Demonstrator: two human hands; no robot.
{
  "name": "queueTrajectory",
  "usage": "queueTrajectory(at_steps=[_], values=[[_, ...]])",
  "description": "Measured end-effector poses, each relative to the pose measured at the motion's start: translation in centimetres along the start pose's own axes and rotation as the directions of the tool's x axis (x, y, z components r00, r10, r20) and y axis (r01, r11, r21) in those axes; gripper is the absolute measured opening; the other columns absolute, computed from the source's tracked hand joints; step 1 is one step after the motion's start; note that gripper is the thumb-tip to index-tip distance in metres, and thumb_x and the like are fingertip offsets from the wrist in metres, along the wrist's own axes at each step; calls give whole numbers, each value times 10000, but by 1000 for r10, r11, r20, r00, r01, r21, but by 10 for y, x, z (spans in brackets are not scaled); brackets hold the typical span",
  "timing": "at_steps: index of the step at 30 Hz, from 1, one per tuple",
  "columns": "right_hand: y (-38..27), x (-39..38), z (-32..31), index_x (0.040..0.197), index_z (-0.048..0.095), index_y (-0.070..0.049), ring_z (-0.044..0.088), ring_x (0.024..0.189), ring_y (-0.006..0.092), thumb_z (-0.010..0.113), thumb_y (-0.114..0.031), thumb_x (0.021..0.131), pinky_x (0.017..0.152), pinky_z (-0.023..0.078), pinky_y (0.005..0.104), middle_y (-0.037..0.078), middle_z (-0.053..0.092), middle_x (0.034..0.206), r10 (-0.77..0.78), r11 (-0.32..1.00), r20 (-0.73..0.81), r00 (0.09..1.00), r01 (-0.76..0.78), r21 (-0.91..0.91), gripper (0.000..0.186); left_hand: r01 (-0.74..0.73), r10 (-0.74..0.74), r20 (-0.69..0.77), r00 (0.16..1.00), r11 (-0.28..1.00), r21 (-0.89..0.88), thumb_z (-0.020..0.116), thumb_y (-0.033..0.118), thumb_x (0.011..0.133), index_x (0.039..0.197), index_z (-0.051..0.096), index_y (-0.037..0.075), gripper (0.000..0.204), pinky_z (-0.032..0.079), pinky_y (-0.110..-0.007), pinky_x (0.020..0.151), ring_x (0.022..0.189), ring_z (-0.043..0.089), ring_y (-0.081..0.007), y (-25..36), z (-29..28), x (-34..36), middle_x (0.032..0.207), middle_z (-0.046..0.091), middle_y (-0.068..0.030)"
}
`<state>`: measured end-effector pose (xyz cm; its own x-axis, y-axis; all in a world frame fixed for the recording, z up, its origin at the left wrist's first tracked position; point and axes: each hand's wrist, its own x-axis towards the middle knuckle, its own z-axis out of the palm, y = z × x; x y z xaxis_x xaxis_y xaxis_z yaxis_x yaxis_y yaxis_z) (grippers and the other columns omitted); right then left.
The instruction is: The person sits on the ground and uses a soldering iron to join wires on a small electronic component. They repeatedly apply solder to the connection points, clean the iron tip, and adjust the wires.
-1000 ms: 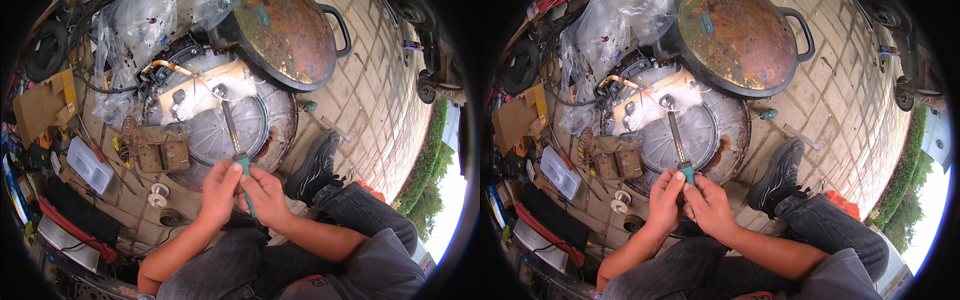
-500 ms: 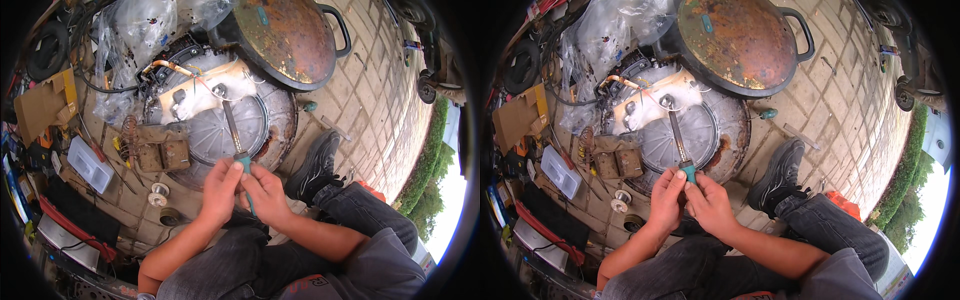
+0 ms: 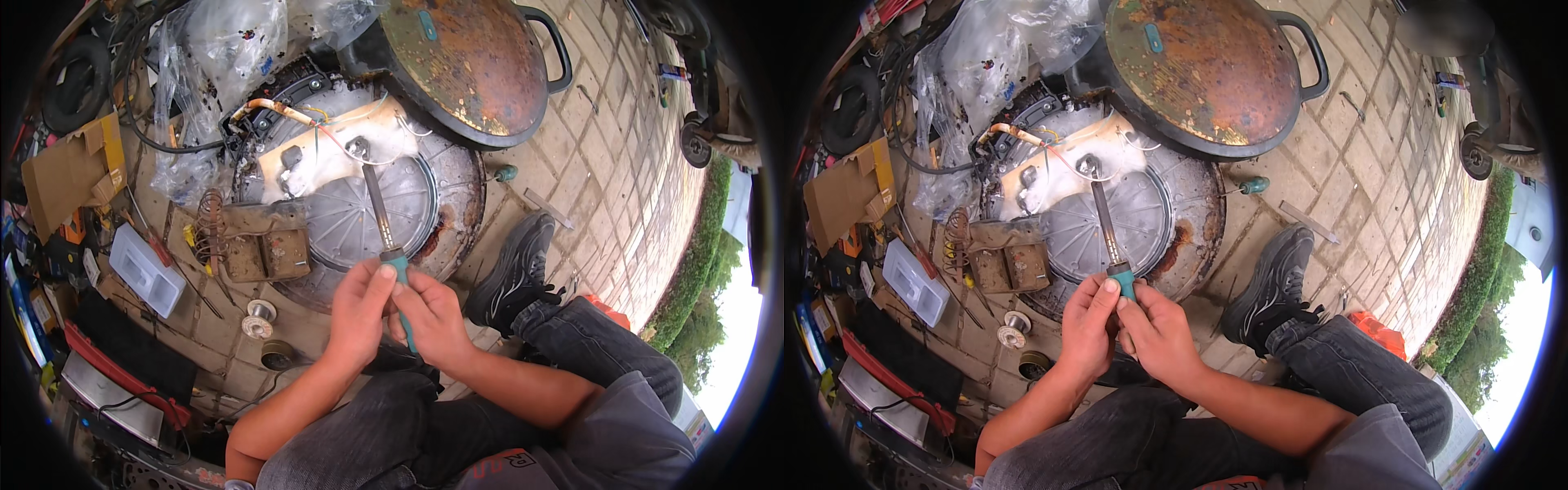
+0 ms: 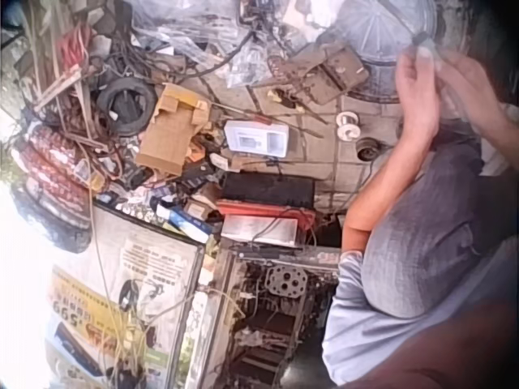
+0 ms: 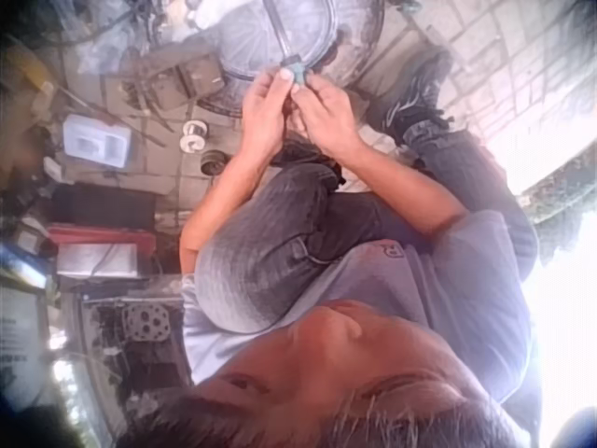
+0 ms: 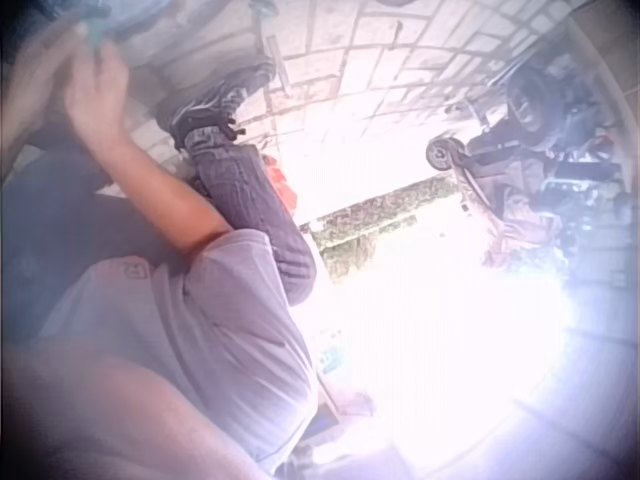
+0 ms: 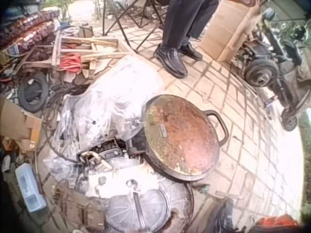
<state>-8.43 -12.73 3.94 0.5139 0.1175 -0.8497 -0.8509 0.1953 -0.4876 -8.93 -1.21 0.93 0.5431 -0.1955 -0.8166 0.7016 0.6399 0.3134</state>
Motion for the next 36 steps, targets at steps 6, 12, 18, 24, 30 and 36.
queueTrajectory(at_steps=[6, 12, 18, 24, 30, 36], values=[[1, -3, -1, 987, 580, -9, 485, 548, 46, 505, -120, 1025, 490, 387, 223, -6, 543, 718, 35, 999, -15, 999, -35, 27, 140, 34, -34, 4, 999, 999, 2, 594, 274, 1011, 1113, 533, -33, 330, 461, -261, 401, 543, 563, -133, -5, -5, 0, 846, 608, -80], [-3, -7, -2, 1062, 592, 10, 501, 540, 67, 500, -120, 1032, 484, 395, 228, 16, 561, 735, -17, 998, 17, 1000, 18, -60, 162, -12, 11, 41, 999, 1000, 20, 587, 264, 1015, 1156, 520, -37, 340, 470, -267, 406, 549, 566, -135, -4, -3, -4, 854, 609, -85], [-4, 1, 0, 978, 583, -12, 479, 550, 40, 508, -123, 1028, 485, 375, 223, -13, 540, 724, 9, 1000, -11, 1000, -9, 6, 143, -2, 1, 18, 1000, 1000, 10, 584, 264, 1016, 1091, 532, -5, 284, 474, -268, 406, 546, 565, -135, -1, -2, 1, 843, 606, -77], [-4, -1, 2, 959, 575, -17, 475, 547, 41, 504, -122, 1027, 487, 375, 223, -12, 540, 723, 9, 1000, -9, 1000, -10, -15, 144, -4, 4, 18, 1000, 1000, 0, 584, 266, 1017, 1039, 532, 9, 263, 466, -264, 405, 541, 567, -135, -2, -3, 1, 826, 604, -72], [-4, 1, 3, 970, 577, -17, 474, 545, 41, 500, -122, 1029, 484, 373, 223, -13, 535, 707, 5, 1000, -8, 1000, -5, -24, 144, -4, 4, 7, 1000, 1000, -11, 584, 266, 1018, 1093, 539, -7, 287, 466, -254, 416, 566, 580, -132, -2, -2, 0, 853, 616, -80], [-1, 1, 1, 1031, 585, -11, 490, 544, 53, 502, -139, 1036, 485, 384, 222, 3, 555, 728, 8, 1000, 9, 1000, -8, -14, 153, 10, -10, 19, 1000, 1000, 30, 571, 295, 1015, 1085, 582, 15, 288, 479, -241, 441, 582, 607, -125, 0, -2, 0, 839, 633, -67]])
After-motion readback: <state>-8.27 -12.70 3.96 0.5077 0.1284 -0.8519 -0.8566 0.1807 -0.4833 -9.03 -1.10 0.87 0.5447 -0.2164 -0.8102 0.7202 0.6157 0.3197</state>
